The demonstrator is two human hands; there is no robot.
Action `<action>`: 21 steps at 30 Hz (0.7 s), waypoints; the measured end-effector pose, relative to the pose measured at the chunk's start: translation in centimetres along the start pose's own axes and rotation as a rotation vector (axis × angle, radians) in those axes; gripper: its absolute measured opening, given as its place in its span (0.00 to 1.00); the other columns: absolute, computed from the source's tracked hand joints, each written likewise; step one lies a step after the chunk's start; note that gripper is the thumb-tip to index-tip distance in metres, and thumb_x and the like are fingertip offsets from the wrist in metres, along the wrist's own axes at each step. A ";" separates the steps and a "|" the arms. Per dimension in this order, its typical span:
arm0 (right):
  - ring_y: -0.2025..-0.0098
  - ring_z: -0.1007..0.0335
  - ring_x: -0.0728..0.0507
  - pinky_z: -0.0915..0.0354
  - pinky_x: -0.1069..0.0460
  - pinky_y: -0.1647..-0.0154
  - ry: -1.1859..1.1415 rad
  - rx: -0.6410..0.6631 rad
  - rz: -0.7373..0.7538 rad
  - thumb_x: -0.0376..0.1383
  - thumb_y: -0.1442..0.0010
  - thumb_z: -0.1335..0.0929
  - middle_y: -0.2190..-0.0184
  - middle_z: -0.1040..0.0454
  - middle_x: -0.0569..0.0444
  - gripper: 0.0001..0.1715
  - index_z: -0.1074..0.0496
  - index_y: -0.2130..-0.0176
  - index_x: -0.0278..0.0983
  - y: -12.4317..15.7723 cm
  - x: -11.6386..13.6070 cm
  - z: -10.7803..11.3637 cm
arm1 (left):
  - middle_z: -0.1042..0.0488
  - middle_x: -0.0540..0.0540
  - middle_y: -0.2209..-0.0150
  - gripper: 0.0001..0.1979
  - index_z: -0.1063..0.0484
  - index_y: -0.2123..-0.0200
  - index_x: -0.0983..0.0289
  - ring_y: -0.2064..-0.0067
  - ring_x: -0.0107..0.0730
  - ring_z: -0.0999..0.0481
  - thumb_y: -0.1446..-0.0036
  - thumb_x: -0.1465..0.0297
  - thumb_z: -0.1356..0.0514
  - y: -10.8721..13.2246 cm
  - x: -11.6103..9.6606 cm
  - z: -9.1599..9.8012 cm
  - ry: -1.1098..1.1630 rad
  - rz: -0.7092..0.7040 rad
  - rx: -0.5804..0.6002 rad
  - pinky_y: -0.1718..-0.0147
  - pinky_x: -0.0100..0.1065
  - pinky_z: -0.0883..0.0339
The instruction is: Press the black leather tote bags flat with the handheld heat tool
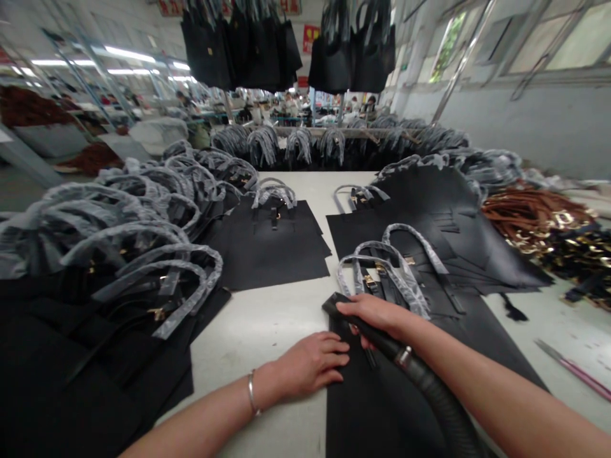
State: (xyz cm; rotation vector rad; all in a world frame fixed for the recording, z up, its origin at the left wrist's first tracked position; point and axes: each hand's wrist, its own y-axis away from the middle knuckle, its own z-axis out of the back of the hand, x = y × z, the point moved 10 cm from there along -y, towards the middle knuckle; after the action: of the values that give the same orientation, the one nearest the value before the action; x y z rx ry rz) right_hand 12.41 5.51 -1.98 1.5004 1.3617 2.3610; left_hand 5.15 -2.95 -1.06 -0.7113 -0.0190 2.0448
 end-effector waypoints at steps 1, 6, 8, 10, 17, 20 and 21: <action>0.88 0.34 0.50 0.39 0.58 0.91 0.016 0.005 0.001 0.50 0.39 0.35 0.81 0.31 0.59 0.19 0.37 0.65 0.37 -0.1 0.2 0.1 | 0.27 0.57 0.49 0.13 0.28 0.54 0.64 0.46 0.35 0.31 0.37 0.64 0.44 0.0 0.1 0.2 0.000 0.003 -0.008 0.43 0.36 0.42; 0.88 0.34 0.50 0.39 0.58 0.91 0.072 0.044 -0.027 0.52 0.40 0.34 0.81 0.30 0.60 0.21 0.36 0.63 0.37 0.9 -0.2 0.0 | 0.28 0.58 0.48 0.13 0.29 0.53 0.64 0.45 0.37 0.31 0.37 0.65 0.45 0.1 -0.1 0.5 -0.028 0.010 -0.020 0.44 0.37 0.41; 0.88 0.34 0.49 0.38 0.57 0.91 0.063 0.027 -0.036 0.52 0.40 0.34 0.80 0.30 0.59 0.21 0.36 0.62 0.37 0.7 -0.2 -0.1 | 0.28 0.57 0.48 0.11 0.29 0.56 0.65 0.46 0.36 0.32 0.37 0.66 0.45 0.0 -0.5 0.5 -0.048 -0.011 -0.012 0.43 0.36 0.42; 0.87 0.34 0.49 0.38 0.57 0.91 0.055 -0.039 0.004 0.50 0.40 0.34 0.81 0.30 0.59 0.19 0.36 0.61 0.37 0.0 0.6 0.2 | 0.28 0.56 0.48 0.10 0.28 0.59 0.65 0.45 0.35 0.32 0.37 0.66 0.45 -0.2 -0.6 0.5 -0.059 -0.020 -0.009 0.43 0.34 0.42; 0.86 0.35 0.50 0.39 0.57 0.88 0.001 -0.274 0.152 0.50 0.41 0.33 0.80 0.32 0.61 0.25 0.34 0.50 0.38 1.7 2.0 4.3 | 0.28 0.59 0.49 0.08 0.28 0.65 0.66 0.46 0.37 0.31 0.38 0.67 0.43 -0.1 -0.5 0.6 -0.011 -0.036 -0.019 0.45 0.35 0.39; 0.84 0.33 0.49 0.38 0.56 0.87 -0.061 -0.354 0.082 0.50 0.42 0.32 0.77 0.29 0.58 0.34 0.39 0.42 0.38 5.7 -1.0 6.8 | 0.29 0.59 0.48 0.06 0.28 0.65 0.66 0.46 0.36 0.32 0.39 0.71 0.45 0.0 -0.4 0.8 0.017 0.000 -0.041 0.46 0.34 0.38; 0.84 0.33 0.48 0.38 0.56 0.87 -0.085 -0.376 0.059 0.50 0.42 0.32 0.77 0.29 0.57 0.36 0.41 0.41 0.37 7.1 -2.3 7.4 | 0.29 0.59 0.48 0.06 0.29 0.65 0.65 0.46 0.36 0.32 0.39 0.72 0.45 0.1 -0.2 0.9 0.026 0.021 -0.052 0.47 0.34 0.37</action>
State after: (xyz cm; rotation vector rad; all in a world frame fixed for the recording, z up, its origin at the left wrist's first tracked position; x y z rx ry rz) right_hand 21.93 4.91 2.29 1.5215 0.8056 2.3811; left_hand 4.75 -2.92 -0.23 -0.7726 -0.0502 2.0611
